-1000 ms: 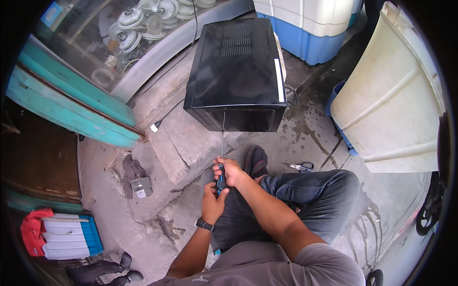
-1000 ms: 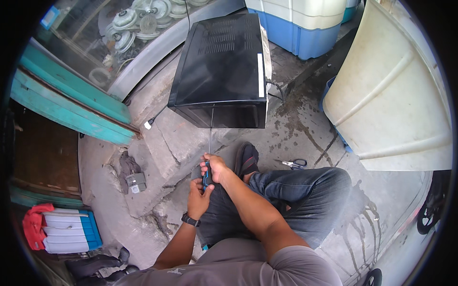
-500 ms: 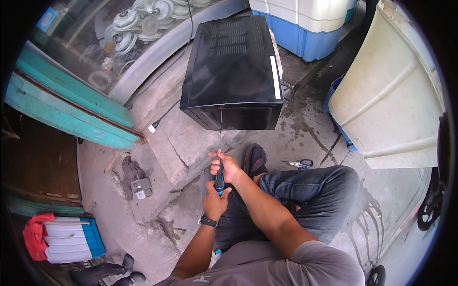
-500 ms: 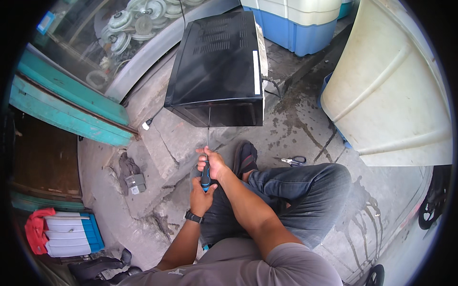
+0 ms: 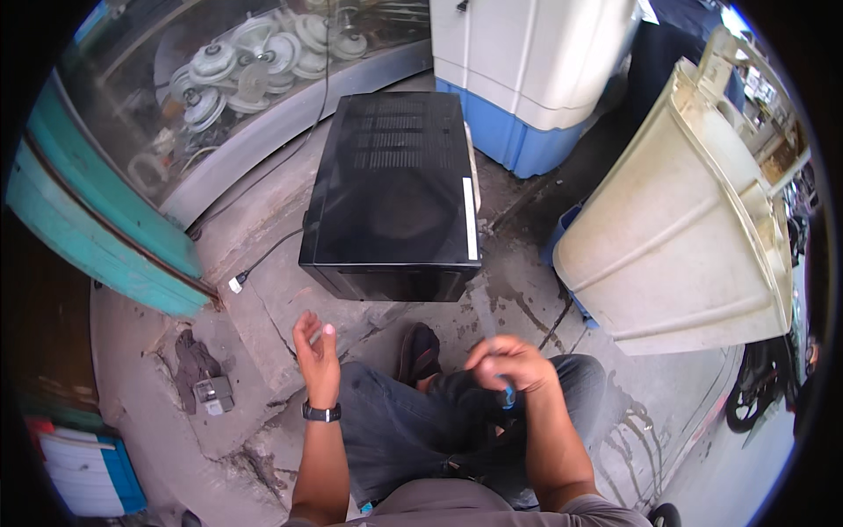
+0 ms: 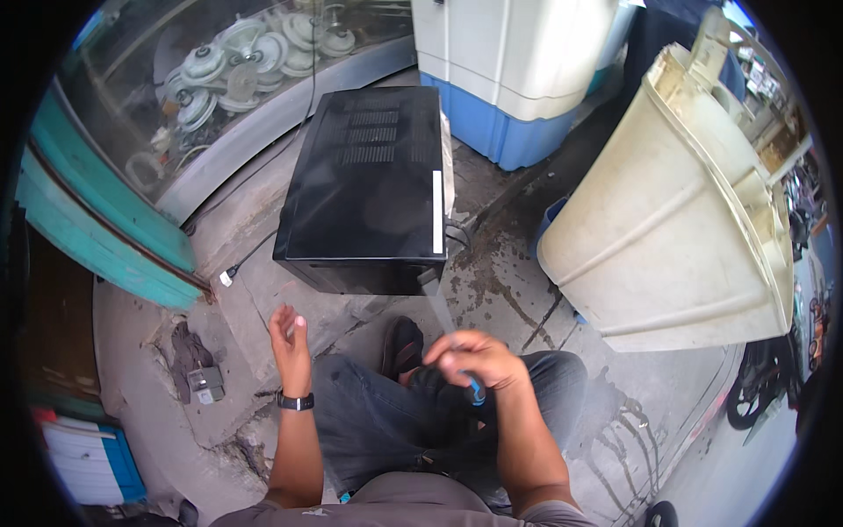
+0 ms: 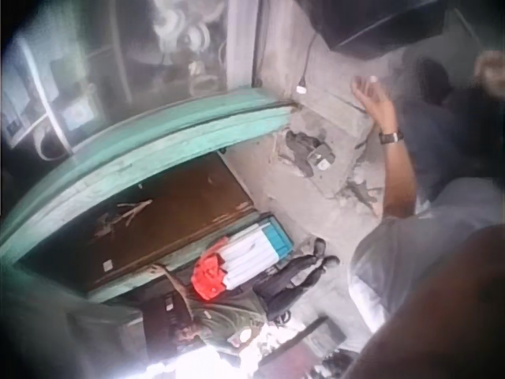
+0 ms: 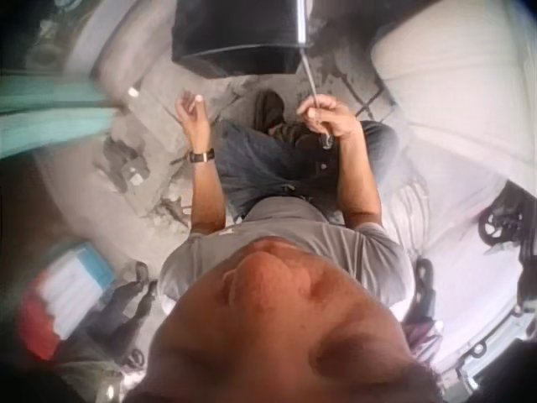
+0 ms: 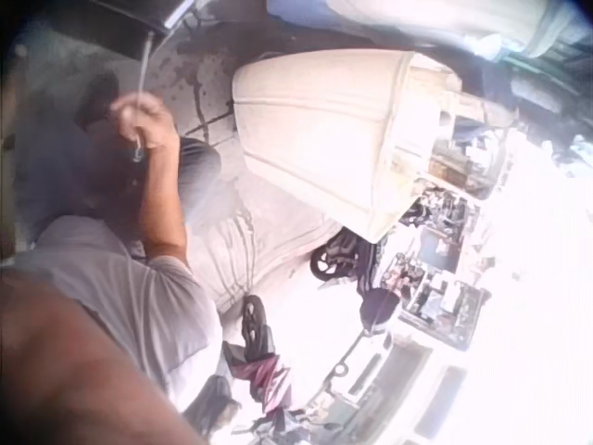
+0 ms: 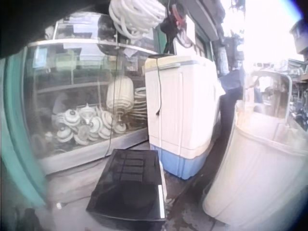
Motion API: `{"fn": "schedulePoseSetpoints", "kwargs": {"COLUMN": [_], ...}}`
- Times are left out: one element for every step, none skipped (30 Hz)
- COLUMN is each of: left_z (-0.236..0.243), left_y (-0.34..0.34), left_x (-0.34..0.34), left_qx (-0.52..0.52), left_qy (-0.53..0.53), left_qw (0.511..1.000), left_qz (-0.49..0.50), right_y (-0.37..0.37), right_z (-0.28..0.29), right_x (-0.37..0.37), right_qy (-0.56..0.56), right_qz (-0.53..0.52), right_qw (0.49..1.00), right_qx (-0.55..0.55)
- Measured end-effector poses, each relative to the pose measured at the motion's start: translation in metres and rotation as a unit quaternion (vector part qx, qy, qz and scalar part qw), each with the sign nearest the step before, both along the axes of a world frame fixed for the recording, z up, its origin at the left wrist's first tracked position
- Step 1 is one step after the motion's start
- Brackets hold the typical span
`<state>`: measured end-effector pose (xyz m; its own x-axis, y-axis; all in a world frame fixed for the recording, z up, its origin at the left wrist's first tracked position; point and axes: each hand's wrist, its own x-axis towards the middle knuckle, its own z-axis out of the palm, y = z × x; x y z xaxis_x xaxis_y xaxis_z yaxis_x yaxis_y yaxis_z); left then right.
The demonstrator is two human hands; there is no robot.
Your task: The person unscrews the back panel of a microwave using a screwdriver, removes a component from the top, and wipes the exterior with a cloth.
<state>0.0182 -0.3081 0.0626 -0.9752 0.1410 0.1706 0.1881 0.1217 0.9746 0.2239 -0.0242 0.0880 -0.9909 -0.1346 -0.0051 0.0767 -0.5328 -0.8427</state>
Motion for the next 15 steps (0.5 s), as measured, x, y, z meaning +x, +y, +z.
{"fn": "schedulePoseSetpoints", "kwargs": {"left_z": [0.006,0.011,0.016,0.019,0.019,0.011,0.001,0.008,0.009,0.006,0.008,0.014,0.016,0.014,0.01], "left_y": [0.009,0.021,0.039,0.055,0.07,0.084,0.079,0.08,0.084,0.089,0.097,0.097,0.096,0.092,0.089], "left_x": [-0.008,-0.019,-0.03,-0.044,-0.056,-0.07,-0.086,-0.083,-0.084,-0.084,-0.083,-0.085,-0.085,-0.087,-0.092], "left_qx": [0.002,-0.009,-0.02,0.001,-0.029,0.038,0.065,0.001,-0.001,-0.004,0.04,0.078,0.072,0.073,0.075], "left_qy": [0.053,0.094,0.132,0.158,0.172,0.126,0.112,0.115,0.133,0.143,0.123,0.11,0.101,0.105,0.099], "left_qw": [0.998,0.995,0.99,0.986,0.982,0.99,0.991,0.992,0.988,0.985,0.988,0.987,0.987,0.986,0.985], "left_qz": [0.032,0.043,0.045,0.049,0.066,0.045,0.032,0.052,0.076,0.096,0.087,0.082,0.104,0.11,0.116], "right_y": [0.017,0.038,0.066,0.081,0.102,0.123,0.111,0.105,0.104,0.103,0.106,0.096,0.092,0.088,0.081], "right_z": [0.012,0.015,0.01,0.006,-0.025,-0.053,-0.063,-0.075,-0.089,-0.11,-0.132,-0.135,-0.135,-0.135,-0.132], "right_x": [-0.008,-0.027,-0.048,-0.079,-0.093,-0.114,-0.135,-0.139,-0.148,-0.151,-0.149,-0.154,-0.156,-0.157,-0.159], "right_qy": [0.042,0.045,-0.009,-0.112,-0.187,-0.254,-0.294,-0.333,-0.347,-0.37,-0.341,-0.306,-0.315,-0.311,-0.322], "right_qz": [-0.12,-0.224,-0.342,-0.486,-0.498,-0.506,-0.436,-0.376,-0.349,-0.323,-0.3,-0.267,-0.27,-0.264,-0.253], "right_qw": [0.988,0.969,0.939,0.862,0.841,0.817,0.841,0.851,0.86,0.862,0.89,0.913,0.91,0.913,0.912], "right_qx": [-0.091,-0.091,-0.016,0.084,0.097,0.11,0.127,0.151,0.136,0.123,0.045,-0.04,-0.014,-0.012,-0.011]}}
